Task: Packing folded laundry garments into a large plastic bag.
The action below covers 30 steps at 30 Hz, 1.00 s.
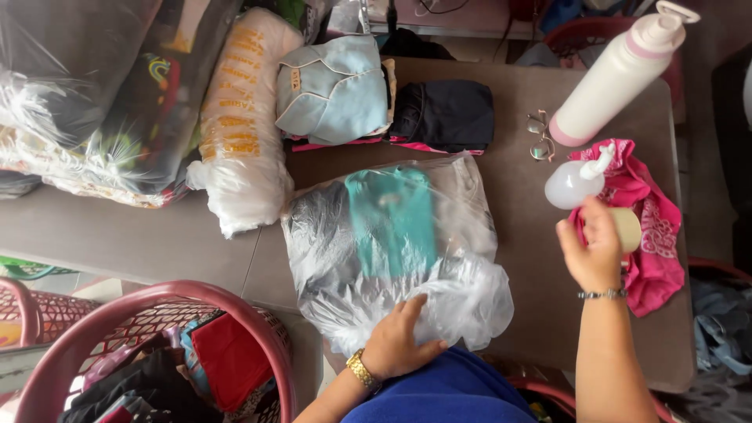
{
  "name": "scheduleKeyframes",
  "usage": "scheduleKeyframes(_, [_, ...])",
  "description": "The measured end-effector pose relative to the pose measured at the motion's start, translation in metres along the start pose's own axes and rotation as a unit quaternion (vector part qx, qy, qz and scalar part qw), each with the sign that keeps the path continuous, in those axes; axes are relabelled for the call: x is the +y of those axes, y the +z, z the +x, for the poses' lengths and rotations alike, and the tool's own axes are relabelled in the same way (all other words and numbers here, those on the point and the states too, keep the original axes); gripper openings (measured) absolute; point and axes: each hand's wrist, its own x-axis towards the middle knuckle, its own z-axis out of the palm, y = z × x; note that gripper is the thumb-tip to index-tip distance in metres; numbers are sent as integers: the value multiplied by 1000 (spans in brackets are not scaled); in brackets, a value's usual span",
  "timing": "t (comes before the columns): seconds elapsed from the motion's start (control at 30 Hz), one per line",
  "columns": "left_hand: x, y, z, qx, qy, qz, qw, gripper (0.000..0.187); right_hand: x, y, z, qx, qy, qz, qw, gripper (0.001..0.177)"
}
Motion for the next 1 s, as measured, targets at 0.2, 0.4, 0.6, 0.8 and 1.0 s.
scheduleKeyframes(0.2, [-28, 19, 24, -51, -32, 163, 985, 38, 87, 8, 76, 155, -42, -63, 985, 84])
scheduleKeyframes(0.4, [-25, 10, 50, -113, -43, 39, 992, 33, 98, 26, 109, 88, 56, -65, 992, 93])
scheduleKeyframes(0.6, [-8, -32, 82, 48, 12, -476, 878, 33, 81, 38, 94, 119, -80, -221, 965, 76])
scheduleKeyframes(0.8, [51, -80, 82, 55, 154, -664, 730, 54, 96, 54, 74, 59, -260, -126, 956, 57])
scheduleKeyframes(1.0, [43, -65, 87, 53, 124, -621, 772, 49, 84, 54, 51, -12, -151, -117, 982, 66])
